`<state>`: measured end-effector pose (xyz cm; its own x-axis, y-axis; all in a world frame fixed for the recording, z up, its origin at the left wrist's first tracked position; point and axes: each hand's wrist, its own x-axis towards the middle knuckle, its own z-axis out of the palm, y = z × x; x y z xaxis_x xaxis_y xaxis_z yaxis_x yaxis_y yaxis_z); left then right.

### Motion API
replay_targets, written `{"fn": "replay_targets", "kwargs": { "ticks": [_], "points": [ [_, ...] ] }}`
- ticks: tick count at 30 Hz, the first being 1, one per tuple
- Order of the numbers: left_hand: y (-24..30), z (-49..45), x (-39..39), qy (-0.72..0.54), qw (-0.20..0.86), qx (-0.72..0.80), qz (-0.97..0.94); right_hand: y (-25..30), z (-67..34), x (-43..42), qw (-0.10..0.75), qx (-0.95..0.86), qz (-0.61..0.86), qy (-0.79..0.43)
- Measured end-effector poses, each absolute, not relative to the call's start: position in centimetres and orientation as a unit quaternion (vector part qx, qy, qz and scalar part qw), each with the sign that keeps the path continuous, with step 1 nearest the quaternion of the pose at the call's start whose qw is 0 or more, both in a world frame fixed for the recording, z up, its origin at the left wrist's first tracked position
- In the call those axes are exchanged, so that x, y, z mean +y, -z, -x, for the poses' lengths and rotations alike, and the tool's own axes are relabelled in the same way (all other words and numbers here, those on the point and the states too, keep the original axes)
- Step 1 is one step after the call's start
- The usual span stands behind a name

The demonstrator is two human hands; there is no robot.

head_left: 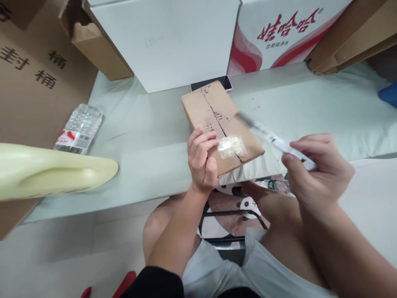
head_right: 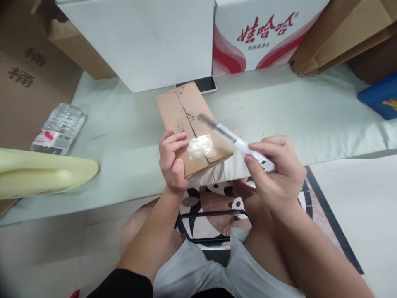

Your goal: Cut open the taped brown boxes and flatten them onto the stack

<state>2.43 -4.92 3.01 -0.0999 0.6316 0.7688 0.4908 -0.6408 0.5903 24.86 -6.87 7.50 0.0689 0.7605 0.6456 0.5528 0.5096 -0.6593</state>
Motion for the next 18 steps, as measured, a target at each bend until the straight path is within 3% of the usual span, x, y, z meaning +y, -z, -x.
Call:
{"fn": "replay_targets", "kwargs": {
  "ticks": [9, 14, 18],
  "points": [
    [-2.9, -2.7, -5.5, -0.595, 0.089, 0.443, -0.664, -9.1, -25.2, -8.4, 0.587, -0.692, 0.377, -0.186],
    [-2.6, -3.1, -5.5, -0.607, 0.085, 0.444, -0.653, -9.1, -24.9, -8.2, 0.595, -0.723, 0.317, -0.152],
    [-2.5, -2.9, -5.5, -0.594, 0.086, 0.447, -0.664, -7.6, -26.1, -8.4, 0.582, -0.701, 0.38, -0.161]
  ]
}}
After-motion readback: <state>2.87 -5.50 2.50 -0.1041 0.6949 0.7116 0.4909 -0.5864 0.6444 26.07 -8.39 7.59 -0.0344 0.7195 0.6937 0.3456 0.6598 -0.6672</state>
